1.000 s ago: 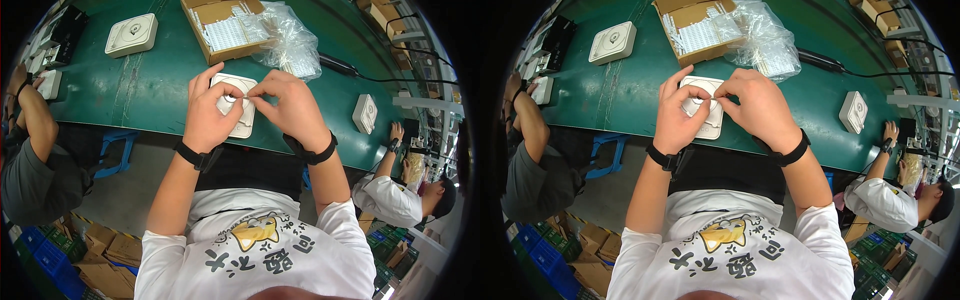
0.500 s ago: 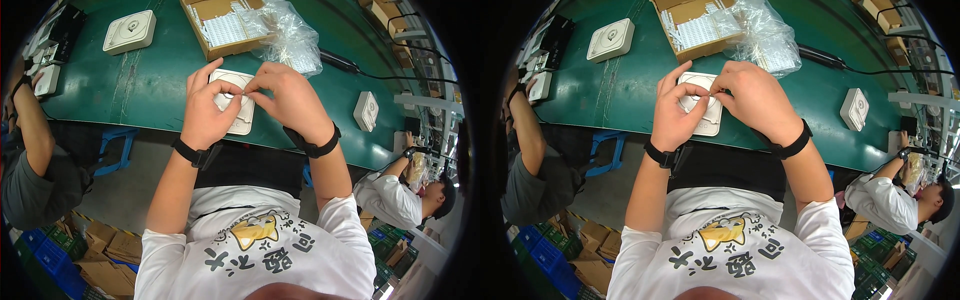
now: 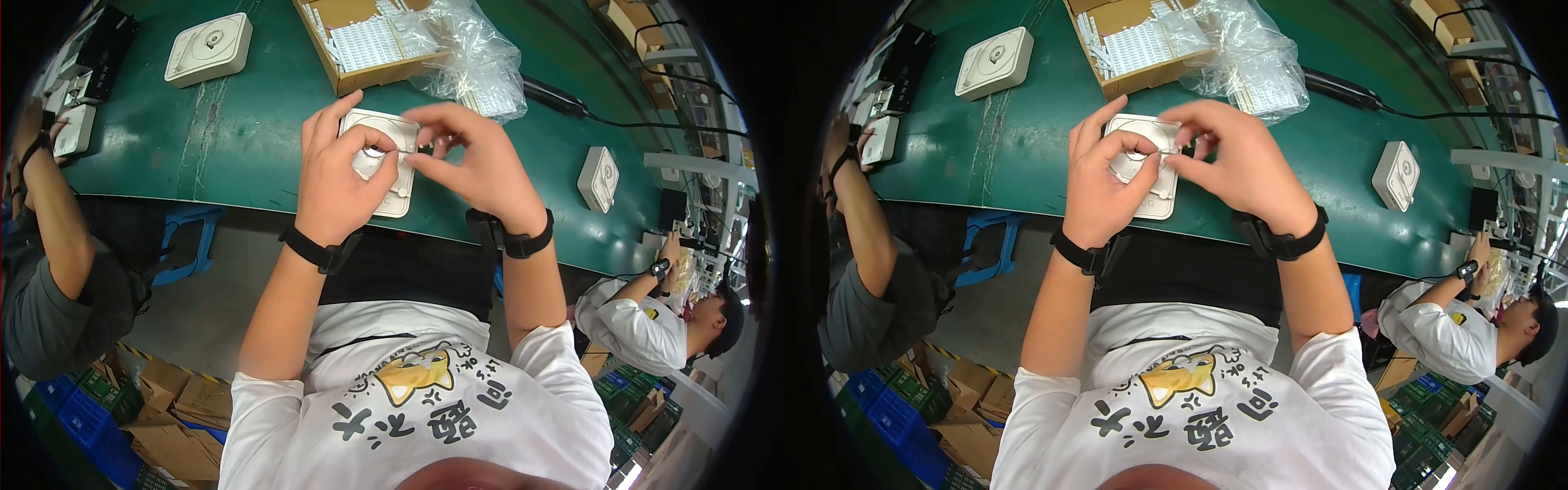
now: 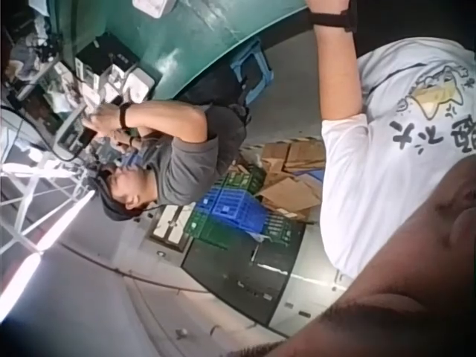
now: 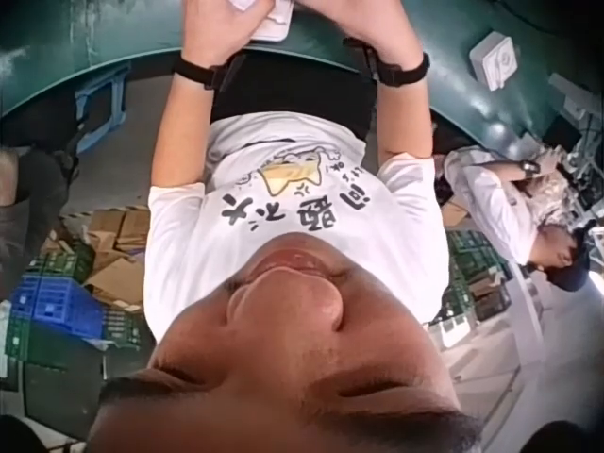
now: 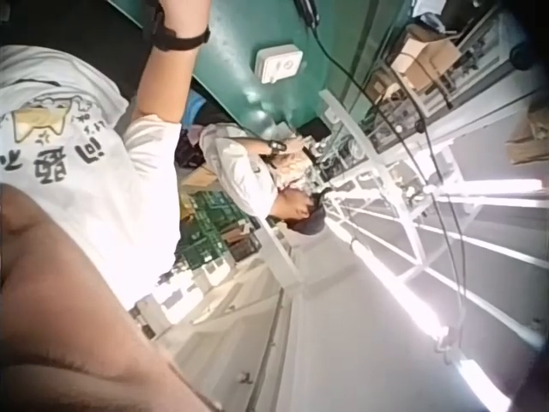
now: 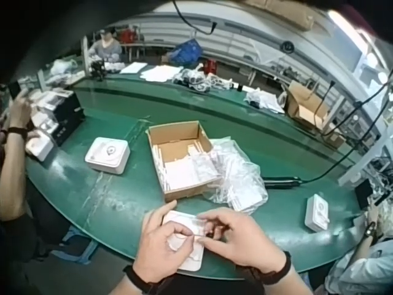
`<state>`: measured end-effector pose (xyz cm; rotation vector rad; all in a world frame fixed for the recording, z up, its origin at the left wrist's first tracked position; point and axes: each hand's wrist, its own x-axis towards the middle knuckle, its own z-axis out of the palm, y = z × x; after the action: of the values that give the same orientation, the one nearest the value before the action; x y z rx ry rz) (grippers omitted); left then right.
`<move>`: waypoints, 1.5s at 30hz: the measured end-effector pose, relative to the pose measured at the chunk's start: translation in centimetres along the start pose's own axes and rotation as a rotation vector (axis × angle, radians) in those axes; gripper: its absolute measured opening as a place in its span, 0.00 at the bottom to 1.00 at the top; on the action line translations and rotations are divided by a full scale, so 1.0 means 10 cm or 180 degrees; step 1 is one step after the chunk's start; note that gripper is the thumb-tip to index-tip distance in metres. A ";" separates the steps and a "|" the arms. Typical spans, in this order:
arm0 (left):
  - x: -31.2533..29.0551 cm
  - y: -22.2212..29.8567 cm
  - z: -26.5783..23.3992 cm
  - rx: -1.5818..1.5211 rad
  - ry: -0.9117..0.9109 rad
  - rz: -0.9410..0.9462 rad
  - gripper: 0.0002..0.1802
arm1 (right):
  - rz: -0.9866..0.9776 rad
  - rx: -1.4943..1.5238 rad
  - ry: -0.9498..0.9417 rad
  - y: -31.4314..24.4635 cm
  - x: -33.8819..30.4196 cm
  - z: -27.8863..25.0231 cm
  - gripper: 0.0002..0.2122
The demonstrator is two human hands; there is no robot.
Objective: The person assembles a device by pressing a strip of lights into the circular groove of a white plastic housing. They repeat this process multiple times, setting each completed unit aside on the green workbench before reaching for new components.
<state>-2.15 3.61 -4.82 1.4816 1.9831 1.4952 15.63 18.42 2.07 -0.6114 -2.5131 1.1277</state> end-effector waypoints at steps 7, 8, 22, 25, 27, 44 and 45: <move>0.01 -0.03 0.01 0.0012 -0.0012 0.0079 0.09 | 0.1221 0.1828 0.0788 0.22 -0.37 0.35 0.07; 0.01 -0.04 0.00 -0.0003 0.0000 0.0074 0.09 | 0.1241 0.1832 0.0794 0.21 -0.35 0.38 0.07; -0.02 -0.08 0.03 0.0014 0.0114 0.0110 0.08 | -0.0306 -0.0210 0.0259 0.13 -0.03 0.18 0.05; -0.01 -0.10 0.04 -0.0144 0.0012 0.0112 0.11 | -0.0300 -0.0273 0.0146 0.09 0.02 0.14 0.06; -0.02 -0.11 0.01 -0.0133 0.0024 0.0086 0.11 | -0.0198 -0.0421 -0.0014 0.05 0.04 0.13 0.06; -0.01 -0.16 0.06 -0.0340 0.0084 0.0007 0.16 | 0.0141 -0.1265 0.0302 -0.14 0.12 0.28 0.11; -0.01 -0.16 0.06 -0.0334 0.0073 0.0014 0.16 | 0.0134 -0.1271 0.0296 -0.14 0.12 0.28 0.11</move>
<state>-2.63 3.93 -6.43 1.4334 1.8840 1.5990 13.00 16.45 1.54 -0.7991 -2.6694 0.5913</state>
